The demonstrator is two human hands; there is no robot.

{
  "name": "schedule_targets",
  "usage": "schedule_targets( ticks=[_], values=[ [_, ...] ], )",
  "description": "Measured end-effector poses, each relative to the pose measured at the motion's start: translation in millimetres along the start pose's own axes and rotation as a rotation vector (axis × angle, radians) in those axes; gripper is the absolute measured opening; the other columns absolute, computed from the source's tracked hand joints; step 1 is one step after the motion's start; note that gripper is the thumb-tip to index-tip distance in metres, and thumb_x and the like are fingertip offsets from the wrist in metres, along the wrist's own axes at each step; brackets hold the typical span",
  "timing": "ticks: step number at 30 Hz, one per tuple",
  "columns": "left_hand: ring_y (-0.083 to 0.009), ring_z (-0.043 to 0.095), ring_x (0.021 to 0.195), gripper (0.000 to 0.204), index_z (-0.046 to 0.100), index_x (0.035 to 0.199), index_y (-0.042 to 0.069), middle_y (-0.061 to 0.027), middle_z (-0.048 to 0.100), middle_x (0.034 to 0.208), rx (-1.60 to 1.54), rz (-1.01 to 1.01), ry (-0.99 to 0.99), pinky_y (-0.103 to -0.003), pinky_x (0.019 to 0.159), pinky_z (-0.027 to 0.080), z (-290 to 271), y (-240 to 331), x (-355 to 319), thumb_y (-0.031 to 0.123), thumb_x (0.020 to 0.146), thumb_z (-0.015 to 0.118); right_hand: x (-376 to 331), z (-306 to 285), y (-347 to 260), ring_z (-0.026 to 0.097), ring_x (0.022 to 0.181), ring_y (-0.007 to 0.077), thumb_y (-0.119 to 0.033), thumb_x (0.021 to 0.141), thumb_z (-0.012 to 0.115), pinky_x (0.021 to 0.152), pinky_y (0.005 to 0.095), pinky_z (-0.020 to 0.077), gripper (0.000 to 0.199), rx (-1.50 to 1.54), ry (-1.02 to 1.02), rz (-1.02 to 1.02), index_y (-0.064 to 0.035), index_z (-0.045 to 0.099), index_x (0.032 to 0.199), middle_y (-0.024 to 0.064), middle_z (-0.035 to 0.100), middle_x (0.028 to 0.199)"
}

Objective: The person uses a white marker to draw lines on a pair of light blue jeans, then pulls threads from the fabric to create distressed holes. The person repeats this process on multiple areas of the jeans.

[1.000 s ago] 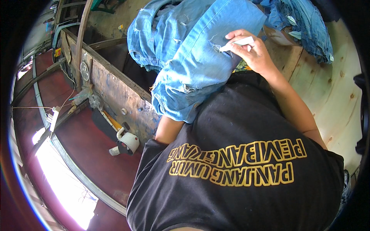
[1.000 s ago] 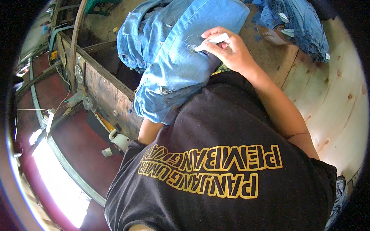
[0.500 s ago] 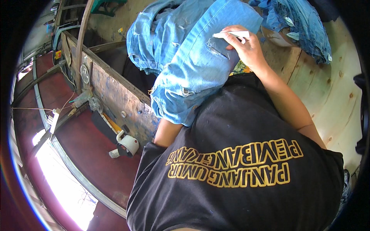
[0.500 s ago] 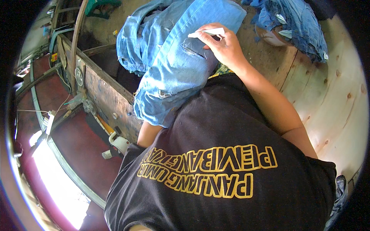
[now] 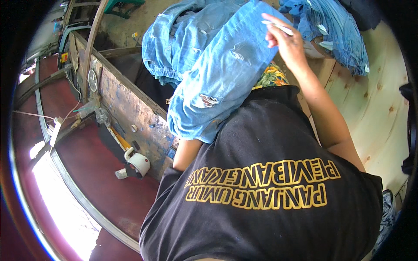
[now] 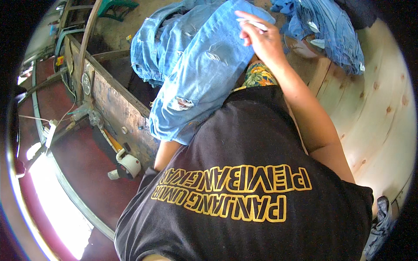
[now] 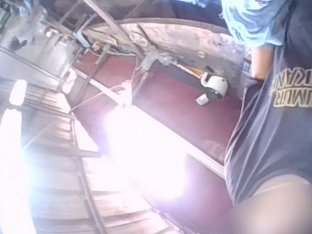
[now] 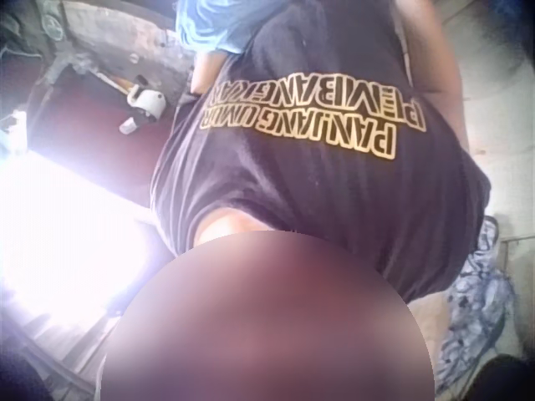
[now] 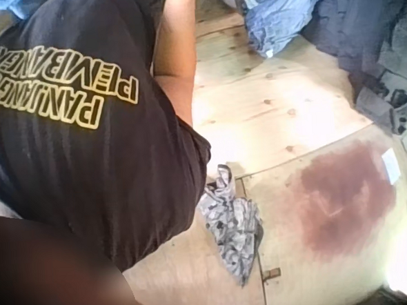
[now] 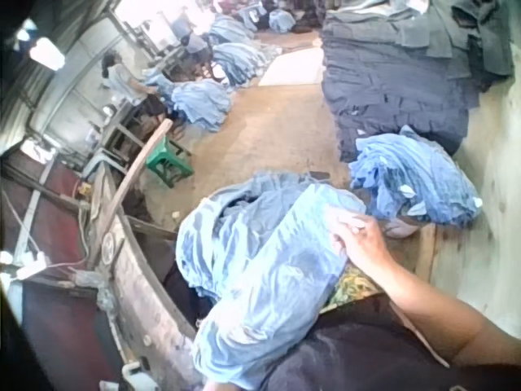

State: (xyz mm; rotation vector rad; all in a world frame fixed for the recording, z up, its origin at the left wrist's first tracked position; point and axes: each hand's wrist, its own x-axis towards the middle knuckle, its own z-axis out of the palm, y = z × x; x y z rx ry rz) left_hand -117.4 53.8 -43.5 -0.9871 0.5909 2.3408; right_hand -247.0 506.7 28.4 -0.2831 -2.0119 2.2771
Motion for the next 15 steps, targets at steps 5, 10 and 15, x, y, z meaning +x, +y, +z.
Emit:
schedule_targets(
  ticks=[5, 10, 15],
  values=[
    [-0.0403, 0.061, 0.140, 0.068, 0.053, 0.157, 0.006, -0.0191, 0.061, 0.156, -0.078, 0.074, -0.032, -0.056, 0.112, 0.055, -4.3, -32.1, -81.0, 0.058, 0.113, 0.046, 59.0, -51.8, 6.8, 0.072, 0.091, 0.0147, -0.022, 0.114, 0.059, 0.083, 0.0298, 0.0589, 0.028, -0.349, -0.006, -0.245, -0.0092, 0.071, 0.137, 0.0065, 0.079, 0.108],
    [-0.0273, 0.063, 0.139, 0.064, 0.047, 0.161, 0.008, -0.0122, 0.062, 0.156, 0.466, 0.274, 0.278, -0.049, 0.110, 0.054, 1.0, -66.1, -113.3, 0.050, 0.114, 0.054, 138.7, -55.2, 24.7, 0.076, 0.097, 0.0399, -0.016, 0.107, 0.060, 0.084, 0.0481, 0.0599, 0.033, -0.889, -0.270, -0.638, -0.0187, 0.065, 0.140, 0.0190, 0.078, 0.107],
    [-0.0163, 0.067, 0.119, 0.041, 0.066, 0.145, 0.005, -0.0066, 0.074, 0.134, 0.697, 0.640, 0.511, -0.035, 0.103, 0.052, 35.0, -78.3, -46.2, 0.028, 0.112, 0.065, 195.2, -82.4, 28.5, 0.073, 0.083, 0.0480, -0.036, 0.111, 0.058, 0.070, 0.0571, 0.0561, 0.021, -1.107, -0.661, -0.613, -0.0187, 0.062, 0.122, 0.0210, 0.075, 0.090]
  ],
)
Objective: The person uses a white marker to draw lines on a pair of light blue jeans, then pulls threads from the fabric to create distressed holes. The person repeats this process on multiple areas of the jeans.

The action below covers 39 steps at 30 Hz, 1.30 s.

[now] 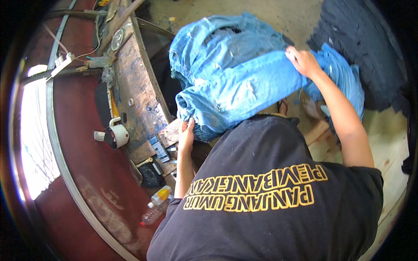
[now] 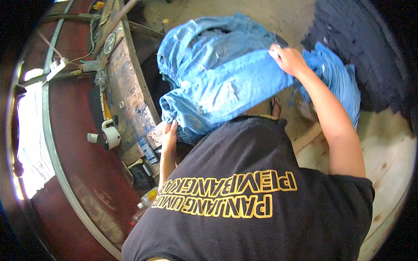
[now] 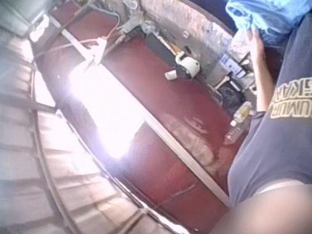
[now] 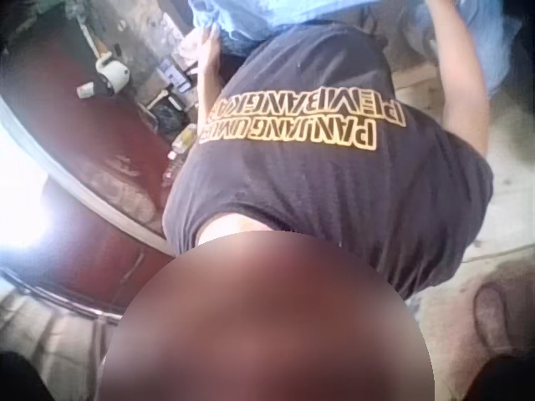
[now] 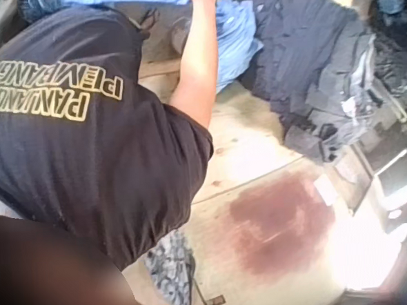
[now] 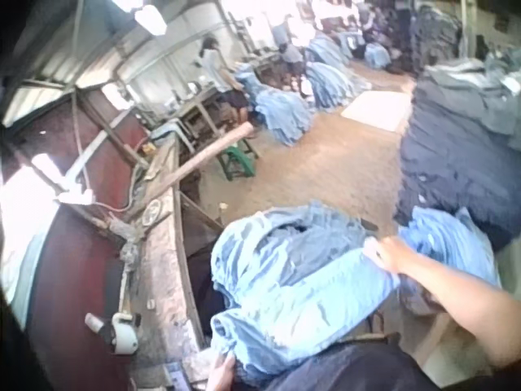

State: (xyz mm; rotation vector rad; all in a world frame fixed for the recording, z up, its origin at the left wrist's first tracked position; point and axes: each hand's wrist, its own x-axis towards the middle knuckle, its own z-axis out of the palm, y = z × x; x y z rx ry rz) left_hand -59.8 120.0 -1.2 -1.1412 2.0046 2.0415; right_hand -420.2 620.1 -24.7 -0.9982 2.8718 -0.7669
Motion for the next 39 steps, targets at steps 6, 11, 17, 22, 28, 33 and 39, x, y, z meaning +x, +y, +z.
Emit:
schedule_targets(
  ticks=[6, 11, 17, 22, 28, 33, 39],
  values=[
    [-0.0159, 0.066, 0.114, 0.035, 0.070, 0.137, -0.001, -0.0096, 0.077, 0.122, 0.341, 0.222, -0.116, -0.035, 0.102, 0.051, 164.3, 65.2, 13.5, 0.019, 0.108, 0.067, -14.9, -134.2, 200.3, 0.076, 0.091, 0.0445, -0.025, 0.104, 0.054, 0.079, 0.0579, 0.0584, 0.031, -0.595, -0.297, 0.294, -0.0211, 0.068, 0.132, 0.0207, 0.077, 0.100],
    [-0.0172, 0.065, 0.110, 0.032, 0.073, 0.130, 0.001, -0.0084, 0.077, 0.117, 0.231, 0.461, -0.056, -0.035, 0.100, 0.050, 328.4, 105.1, 23.8, 0.022, 0.107, 0.068, 119.5, -245.6, 288.4, 0.077, 0.085, 0.0424, -0.026, 0.110, 0.049, 0.074, 0.0585, 0.0587, 0.031, -0.818, 0.206, 0.108, -0.0132, 0.071, 0.128, 0.0219, 0.077, 0.092],
    [-0.0279, 0.070, 0.117, 0.042, 0.064, 0.145, 0.000, -0.0144, 0.073, 0.132, -0.336, 0.169, 0.384, -0.048, 0.108, 0.052, 252.9, 105.7, 84.3, 0.021, 0.108, 0.067, 188.7, -235.5, 192.2, 0.076, 0.103, 0.0346, -0.030, 0.106, 0.065, 0.092, 0.0479, 0.0579, 0.033, -0.313, 0.351, 0.063, -0.0042, 0.071, 0.125, 0.0287, 0.074, 0.108],
    [-0.0305, 0.070, 0.123, 0.041, 0.065, 0.141, 0.004, -0.0152, 0.072, 0.136, -0.667, -0.113, 0.183, -0.051, 0.103, 0.057, 137.5, 54.3, 12.4, 0.034, 0.113, 0.058, 103.2, -90.4, 60.5, 0.078, 0.102, 0.0332, -0.010, 0.099, 0.063, 0.093, 0.0415, 0.0596, 0.034, 0.407, -0.260, -0.201, -0.0054, 0.069, 0.132, 0.0173, 0.079, 0.111],
    [-0.0202, 0.055, 0.072, 0.024, 0.065, 0.099, 0.005, -0.0010, 0.058, 0.079, 0.220, 0.178, 0.578, -0.041, 0.069, 0.048, 224.6, 9.9, -45.0, 0.025, 0.113, 0.061, 45.0, -8.2, 39.4, 0.077, 0.090, 0.0423, -0.038, 0.107, 0.065, 0.077, 0.0528, 0.0592, 0.025, 0.434, -0.227, -0.034, -0.0140, 0.072, 0.113, 0.0191, 0.078, 0.096],
    [-0.0447, 0.068, 0.069, 0.030, 0.068, 0.099, 0.004, -0.0234, 0.068, 0.076, 0.953, 0.534, 1.070, -0.054, 0.065, 0.052, 176.3, -8.6, -30.1, 0.032, 0.111, 0.065, 65.4, -2.1, 53.5, 0.076, 0.083, 0.0445, -0.042, 0.109, 0.061, 0.069, 0.0576, 0.0578, 0.025, 0.196, -0.093, -0.035, -0.0178, 0.069, 0.109, 0.0212, 0.076, 0.085],
    [-0.0450, 0.075, 0.075, 0.040, 0.081, 0.120, 0.018, -0.0217, 0.078, 0.084, 1.164, 0.247, 1.210, -0.057, 0.066, 0.057, 20.8, -44.4, -22.8, 0.051, 0.110, 0.060, 60.7, 32.2, -62.8, 0.078, 0.088, 0.0371, -0.038, 0.107, 0.066, 0.073, 0.0532, 0.0585, 0.024, 0.134, 0.024, -0.218, -0.0156, 0.066, 0.116, 0.0154, 0.079, 0.094]
  ],
)
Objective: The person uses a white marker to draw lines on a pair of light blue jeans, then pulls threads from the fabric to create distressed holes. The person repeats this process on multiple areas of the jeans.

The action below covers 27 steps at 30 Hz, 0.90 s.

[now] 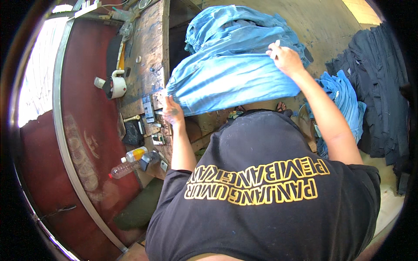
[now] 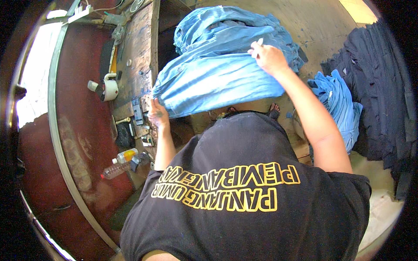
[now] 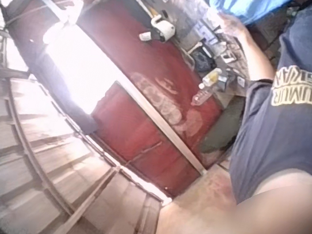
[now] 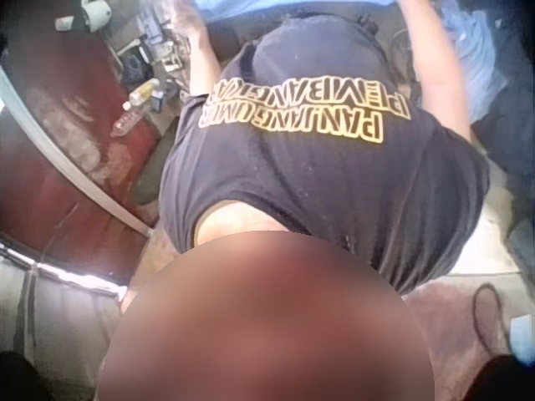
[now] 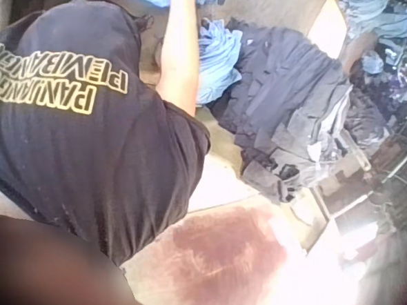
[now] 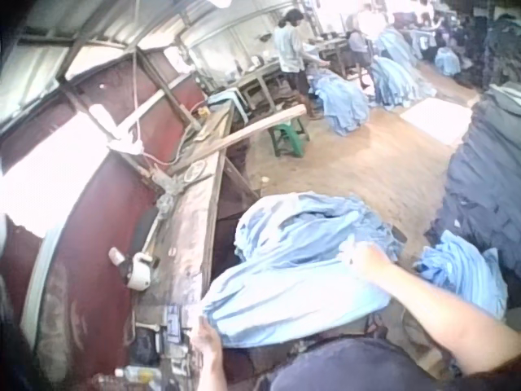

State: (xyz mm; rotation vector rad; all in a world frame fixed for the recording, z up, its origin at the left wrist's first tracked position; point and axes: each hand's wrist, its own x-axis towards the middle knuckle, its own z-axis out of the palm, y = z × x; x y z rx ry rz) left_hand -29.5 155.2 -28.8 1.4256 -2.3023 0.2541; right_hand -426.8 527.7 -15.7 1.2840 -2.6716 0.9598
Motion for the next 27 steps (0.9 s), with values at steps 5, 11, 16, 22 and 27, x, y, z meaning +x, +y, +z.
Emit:
schedule_targets(
  ticks=[5, 11, 16, 22, 27],
  values=[
    [-0.0450, 0.074, 0.084, 0.029, 0.072, 0.119, 0.019, -0.0216, 0.076, 0.092, -0.108, 0.061, -0.102, -0.057, 0.074, 0.056, 10.2, -32.2, 48.3, 0.043, 0.111, 0.060, 5.4, 18.1, -53.0, 0.075, 0.091, 0.0331, -0.036, 0.103, 0.072, 0.084, 0.0488, 0.0561, 0.034, -0.092, 0.197, -0.144, -0.0157, 0.069, 0.131, 0.0108, 0.079, 0.096],
    [-0.0409, 0.066, 0.119, 0.038, 0.069, 0.130, 0.004, -0.0201, 0.073, 0.121, -0.638, 0.471, 0.017, -0.050, 0.106, 0.052, -13.0, 103.2, 76.3, 0.011, 0.093, 0.075, -22.8, 1.6, -93.8, 0.074, 0.086, 0.0308, -0.015, 0.103, 0.070, 0.076, 0.0411, 0.0597, 0.013, 0.196, 0.351, 0.124, -0.0093, 0.075, 0.113, 0.0107, 0.076, 0.099],
    [-0.0416, 0.070, 0.120, 0.057, 0.071, 0.135, 0.004, -0.0226, 0.075, 0.126, -0.788, 0.867, -0.713, -0.047, 0.107, 0.054, -13.6, 259.0, 48.1, 0.047, 0.097, 0.077, -65.8, 36.8, -151.9, 0.074, 0.085, 0.0324, -0.005, 0.089, 0.075, 0.077, 0.0418, 0.0613, 0.011, 0.128, 0.200, -0.094, -0.0035, 0.071, 0.100, 0.0135, 0.073, 0.097],
    [-0.0279, 0.075, 0.100, 0.075, 0.077, 0.131, 0.002, -0.0136, 0.082, 0.110, -0.621, 1.121, -1.539, -0.042, 0.093, 0.057, 43.9, 311.9, 85.9, 0.067, 0.093, 0.075, -70.9, 66.3, -150.1, 0.069, 0.076, 0.0338, 0.001, 0.079, 0.075, 0.071, 0.0432, 0.0593, 0.025, 0.061, 0.148, -0.129, 0.0022, 0.069, 0.103, 0.0137, 0.068, 0.085],
    [-0.0297, 0.078, 0.095, 0.058, 0.080, 0.123, 0.002, -0.0207, 0.081, 0.103, -0.805, 1.031, -1.410, -0.044, 0.087, 0.058, 51.6, 301.5, 77.1, 0.053, 0.095, 0.077, -66.1, 61.7, -148.9, 0.067, 0.069, 0.0329, 0.004, 0.077, 0.075, 0.066, 0.0415, 0.0575, 0.025, 0.169, 0.133, -0.017, 0.0009, 0.068, 0.101, 0.0137, 0.068, 0.083]
  ],
)
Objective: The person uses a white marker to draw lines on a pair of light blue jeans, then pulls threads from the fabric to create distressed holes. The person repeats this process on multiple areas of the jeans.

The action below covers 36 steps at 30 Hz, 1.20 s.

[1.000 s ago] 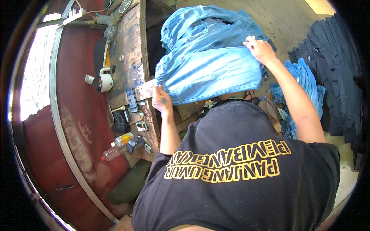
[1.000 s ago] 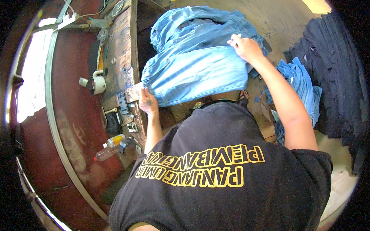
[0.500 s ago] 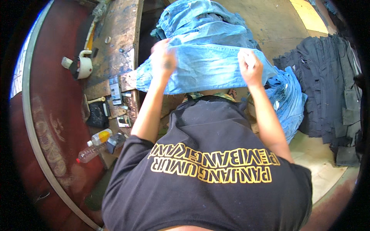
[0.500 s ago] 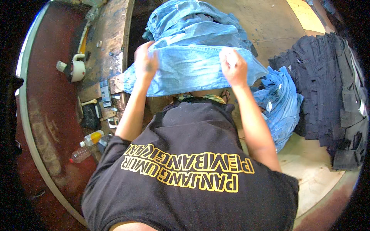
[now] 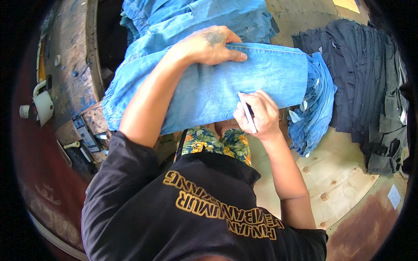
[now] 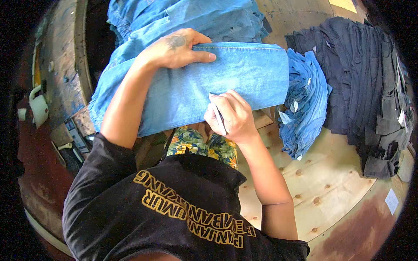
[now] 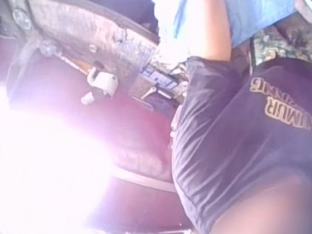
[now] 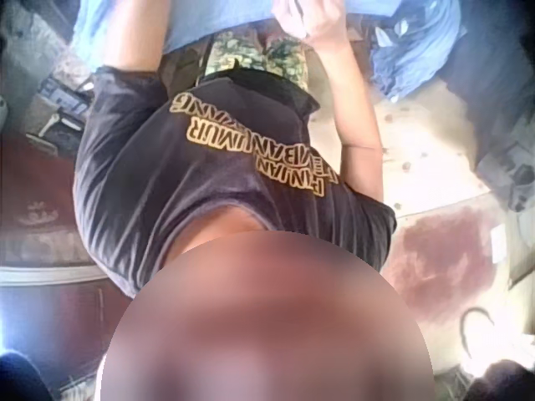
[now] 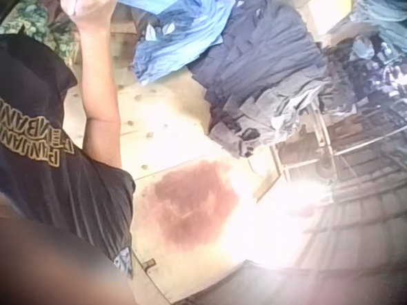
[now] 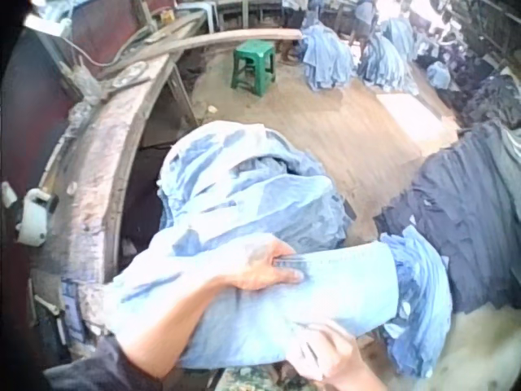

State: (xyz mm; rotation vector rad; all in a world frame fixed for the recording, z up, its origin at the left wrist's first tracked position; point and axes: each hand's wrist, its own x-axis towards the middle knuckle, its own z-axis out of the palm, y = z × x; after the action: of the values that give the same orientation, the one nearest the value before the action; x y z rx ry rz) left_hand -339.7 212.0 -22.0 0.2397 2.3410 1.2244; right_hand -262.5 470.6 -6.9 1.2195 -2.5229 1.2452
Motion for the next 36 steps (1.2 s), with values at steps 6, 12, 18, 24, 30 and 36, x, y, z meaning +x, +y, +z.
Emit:
schedule_targets(
  ticks=[6, 12, 18, 24, 30, 36],
  values=[
    [-0.0389, 0.077, 0.099, 0.033, 0.085, 0.109, 0.016, -0.0181, 0.080, 0.100, 0.274, -0.079, 0.411, -0.050, 0.087, 0.061, 19.2, 21.3, -5.8, 0.044, 0.098, 0.071, 35.7, 16.8, 21.5, 0.061, 0.061, 0.0290, 0.007, 0.077, 0.075, 0.056, 0.0397, 0.0521, 0.018, -0.113, 0.127, -0.003, -0.0038, 0.062, 0.084, 0.0098, 0.058, 0.071],
    [-0.0395, 0.075, 0.085, 0.027, 0.084, 0.098, 0.016, -0.0178, 0.077, 0.087, 0.363, -0.005, 0.555, -0.051, 0.076, 0.060, 33.9, 11.4, -0.4, 0.041, 0.097, 0.073, 61.7, 30.3, 35.3, 0.058, 0.059, 0.0308, 0.003, 0.078, 0.076, 0.054, 0.0408, 0.0486, 0.024, -0.065, 0.169, 0.048, -0.0070, 0.054, 0.077, 0.0094, 0.053, 0.067],
    [-0.0393, 0.073, 0.074, 0.029, 0.082, 0.095, 0.008, -0.0216, 0.073, 0.081, 0.381, 0.026, 0.612, -0.048, 0.071, 0.057, 36.6, 12.8, 2.1, 0.036, 0.097, 0.076, 42.6, 25.0, 23.7, 0.057, 0.058, 0.0302, 0.003, 0.078, 0.076, 0.053, 0.0405, 0.0472, 0.025, -0.049, 0.131, 0.083, -0.0063, 0.053, 0.076, 0.0093, 0.052, 0.067],
    [-0.0411, 0.075, 0.079, 0.025, 0.084, 0.096, 0.007, -0.0196, 0.078, 0.084, 0.258, 0.014, 0.605, -0.049, 0.077, 0.058, 38.2, 21.6, -1.4, 0.030, 0.098, 0.074, -6.8, 24.9, 8.2, 0.057, 0.057, 0.0261, 0.010, 0.074, 0.075, 0.052, 0.0362, 0.0465, 0.020, -0.027, 0.206, 0.039, -0.0027, 0.063, 0.083, 0.0085, 0.055, 0.069],
    [-0.0408, 0.076, 0.081, 0.026, 0.084, 0.097, 0.007, -0.0209, 0.078, 0.088, 0.189, -0.036, 0.575, -0.048, 0.080, 0.058, 39.2, 23.4, 1.6, 0.030, 0.098, 0.074, -17.6, 19.1, 4.6, 0.058, 0.056, 0.0259, 0.010, 0.074, 0.074, 0.051, 0.0362, 0.0471, 0.017, -0.015, 0.222, 0.019, 0.0004, 0.064, 0.084, 0.0101, 0.057, 0.069],
    [-0.0411, 0.076, 0.082, 0.026, 0.084, 0.098, 0.007, -0.0218, 0.078, 0.089, 0.216, -0.103, 0.504, -0.049, 0.081, 0.058, 29.6, 30.4, -1.9, 0.031, 0.098, 0.075, 22.8, 35.8, 23.9, 0.058, 0.056, 0.0264, 0.009, 0.077, 0.076, 0.051, 0.0360, 0.0479, 0.019, -0.040, 0.305, 0.004, -0.0037, 0.062, 0.080, 0.0091, 0.058, 0.067]
  ],
)
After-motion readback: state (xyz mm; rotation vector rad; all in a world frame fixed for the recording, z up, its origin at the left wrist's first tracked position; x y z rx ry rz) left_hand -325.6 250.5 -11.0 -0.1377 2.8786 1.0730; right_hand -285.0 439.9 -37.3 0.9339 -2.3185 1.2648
